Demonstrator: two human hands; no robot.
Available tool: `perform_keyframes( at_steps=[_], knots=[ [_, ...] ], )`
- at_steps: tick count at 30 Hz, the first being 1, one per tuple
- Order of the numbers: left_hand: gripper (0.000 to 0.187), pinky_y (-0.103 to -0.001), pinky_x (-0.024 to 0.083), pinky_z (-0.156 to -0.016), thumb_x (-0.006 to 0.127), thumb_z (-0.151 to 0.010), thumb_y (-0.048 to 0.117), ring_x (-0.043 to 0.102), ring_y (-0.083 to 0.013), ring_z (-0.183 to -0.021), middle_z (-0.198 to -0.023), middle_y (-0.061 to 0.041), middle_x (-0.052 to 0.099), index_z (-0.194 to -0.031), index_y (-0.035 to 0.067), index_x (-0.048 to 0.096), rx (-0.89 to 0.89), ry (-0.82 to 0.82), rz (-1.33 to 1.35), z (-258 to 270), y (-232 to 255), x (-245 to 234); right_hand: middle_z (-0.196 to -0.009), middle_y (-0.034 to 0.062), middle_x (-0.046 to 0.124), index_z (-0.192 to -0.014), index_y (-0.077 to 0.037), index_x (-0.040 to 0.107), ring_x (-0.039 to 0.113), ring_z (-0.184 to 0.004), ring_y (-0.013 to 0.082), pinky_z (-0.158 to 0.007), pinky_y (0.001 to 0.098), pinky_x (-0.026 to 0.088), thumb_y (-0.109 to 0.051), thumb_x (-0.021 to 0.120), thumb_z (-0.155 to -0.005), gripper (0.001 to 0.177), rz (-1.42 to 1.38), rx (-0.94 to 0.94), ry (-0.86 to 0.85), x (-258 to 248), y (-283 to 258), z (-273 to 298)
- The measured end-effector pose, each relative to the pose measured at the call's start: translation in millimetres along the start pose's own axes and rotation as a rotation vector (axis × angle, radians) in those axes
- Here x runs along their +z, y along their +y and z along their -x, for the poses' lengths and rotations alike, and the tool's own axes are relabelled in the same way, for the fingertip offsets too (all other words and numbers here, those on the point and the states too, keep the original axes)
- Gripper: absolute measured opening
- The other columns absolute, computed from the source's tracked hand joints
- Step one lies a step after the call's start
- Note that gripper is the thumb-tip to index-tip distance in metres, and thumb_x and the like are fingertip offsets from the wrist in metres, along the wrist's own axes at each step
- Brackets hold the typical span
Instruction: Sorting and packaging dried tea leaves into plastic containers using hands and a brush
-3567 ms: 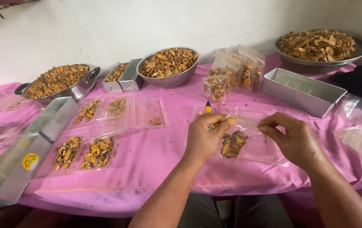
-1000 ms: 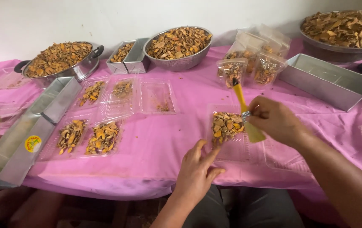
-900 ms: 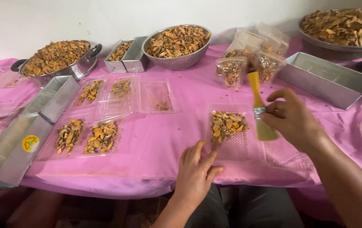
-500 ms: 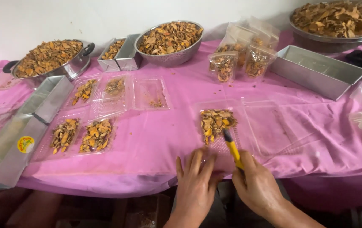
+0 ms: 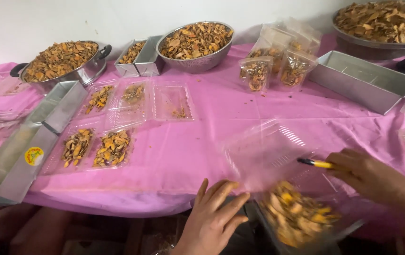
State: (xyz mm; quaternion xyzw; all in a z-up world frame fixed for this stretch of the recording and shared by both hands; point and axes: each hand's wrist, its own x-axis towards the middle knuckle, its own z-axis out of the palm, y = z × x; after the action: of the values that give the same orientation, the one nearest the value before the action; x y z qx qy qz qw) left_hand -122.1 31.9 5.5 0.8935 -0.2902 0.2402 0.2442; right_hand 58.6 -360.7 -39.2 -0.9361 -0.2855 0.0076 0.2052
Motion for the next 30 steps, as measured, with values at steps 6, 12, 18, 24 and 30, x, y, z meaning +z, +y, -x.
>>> perform_keyframes(
  at_steps=[6, 12, 18, 24, 30],
  knots=[
    [0.048, -0.075, 0.019, -0.113, 0.081, -0.088, 0.028, 0.049, -0.0354, -0.135, -0.139, -0.014, 0.053, -0.131, 0.014, 0.063, 0.181, -0.142, -0.006, -8, 10, 28, -0.138, 0.0033, 0.068, -0.124, -0.025, 0.075, 0.059, -0.133, 0.0242, -0.117, 0.0456, 0.043, -0.039, 0.051, -0.099, 0.038, 0.171, -0.108, 0.048, -32, -14, -56],
    [0.063, -0.073, 0.022, -0.113, 0.09, -0.083, 0.028, 0.055, -0.0381, -0.128, -0.13, -0.019, 0.056, -0.138, 0.019, 0.06, 0.182, -0.028, -0.09, -27, 14, 44, -0.112, 0.0056, 0.075, -0.118, -0.026, 0.075, 0.068, -0.107, 0.0244, -0.092, 0.042, 0.052, -0.032, 0.046, -0.104, 0.033, 0.14, 0.021, -0.139, -50, -63, -107],
    [0.069, -0.074, 0.034, -0.109, 0.087, -0.075, 0.012, 0.055, -0.0357, -0.126, -0.136, -0.019, 0.054, -0.139, 0.018, 0.062, 0.101, 0.021, -0.257, -55, -3, 48, -0.121, 0.0012, 0.075, -0.125, -0.026, 0.073, 0.056, -0.124, 0.022, -0.103, 0.0415, 0.046, -0.019, 0.049, -0.102, 0.034, 0.107, -0.061, -0.152, -41, -64, -152],
    [0.049, -0.05, 0.046, -0.093, 0.078, -0.076, -0.002, 0.055, -0.031, -0.108, -0.121, -0.013, 0.058, -0.123, 0.007, 0.066, 0.104, 0.094, -0.225, -73, -12, 66, -0.118, 0.0071, 0.075, -0.133, -0.022, 0.069, 0.073, -0.09, 0.0206, -0.074, 0.0306, 0.066, -0.027, 0.053, -0.106, 0.032, -0.134, 0.226, 0.038, -76, -93, -136],
    [0.056, -0.047, 0.049, -0.091, 0.085, -0.073, 0.008, 0.056, -0.0308, -0.112, -0.124, -0.012, 0.065, -0.125, 0.014, 0.068, 0.136, 0.096, -0.312, -90, -7, 90, -0.118, 0.0172, 0.074, -0.119, -0.001, 0.071, 0.071, -0.106, 0.0295, -0.087, 0.041, 0.06, -0.018, 0.059, -0.105, 0.025, -0.407, 0.239, 0.306, -83, -83, -118]
  ],
)
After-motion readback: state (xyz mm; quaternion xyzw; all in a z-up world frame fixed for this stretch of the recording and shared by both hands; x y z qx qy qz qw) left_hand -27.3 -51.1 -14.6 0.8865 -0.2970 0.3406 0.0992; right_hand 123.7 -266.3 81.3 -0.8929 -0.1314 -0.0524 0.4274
